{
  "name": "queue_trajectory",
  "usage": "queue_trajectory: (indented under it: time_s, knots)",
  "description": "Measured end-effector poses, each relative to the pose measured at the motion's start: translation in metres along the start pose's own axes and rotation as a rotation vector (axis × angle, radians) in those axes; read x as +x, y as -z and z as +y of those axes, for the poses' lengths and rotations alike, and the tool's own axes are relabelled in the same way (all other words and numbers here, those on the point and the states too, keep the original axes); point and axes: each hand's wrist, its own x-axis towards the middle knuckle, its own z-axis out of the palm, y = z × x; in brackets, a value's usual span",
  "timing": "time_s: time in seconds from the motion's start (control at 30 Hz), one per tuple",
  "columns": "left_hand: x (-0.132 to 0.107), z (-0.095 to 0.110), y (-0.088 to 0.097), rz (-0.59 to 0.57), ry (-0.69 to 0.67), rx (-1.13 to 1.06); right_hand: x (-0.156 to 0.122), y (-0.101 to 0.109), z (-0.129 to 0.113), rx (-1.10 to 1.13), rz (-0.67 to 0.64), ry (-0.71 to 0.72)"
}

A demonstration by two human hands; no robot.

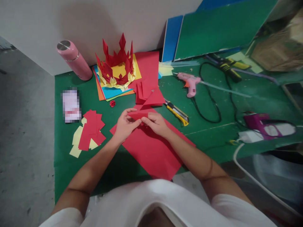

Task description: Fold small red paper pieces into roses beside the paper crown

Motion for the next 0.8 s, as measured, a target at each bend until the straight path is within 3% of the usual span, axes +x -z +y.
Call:
queue_trajectory:
  time_s: [0.23, 0.37, 0.47, 0.53, 0.67, 0.8]
  knots:
    - [-0.007, -0.014, -0.002, 0.058, -0.067, -0.156, 0.000, -0.009, -0.006, 0.115, 0.012, -0.166]
    - [-0.006, -0.013, 0.001, 0.012, -0.049, -0.144, 0.004, 0.000, -0.018, 0.127, -0.188, -0.201]
    - [-0.003, -0.011, 0.006, -0.026, -0.089, -0.105, 0.007, 0.010, -0.028, -0.068, -0.269, -0.186]
    - [-0.002, -0.011, 0.008, -0.050, -0.119, -0.033, 0.006, 0.013, -0.032, -0.098, -0.203, -0.198]
    - [-0.004, -0.016, 0.011, -0.118, -0.099, 0.143, 0.002, 0.010, -0.031, 0.053, -0.013, -0.136]
    - [-0.003, -0.016, 0.012, -0.004, -0.182, 0.222, -0.001, -0.001, -0.022, 0.074, 0.067, -0.062]
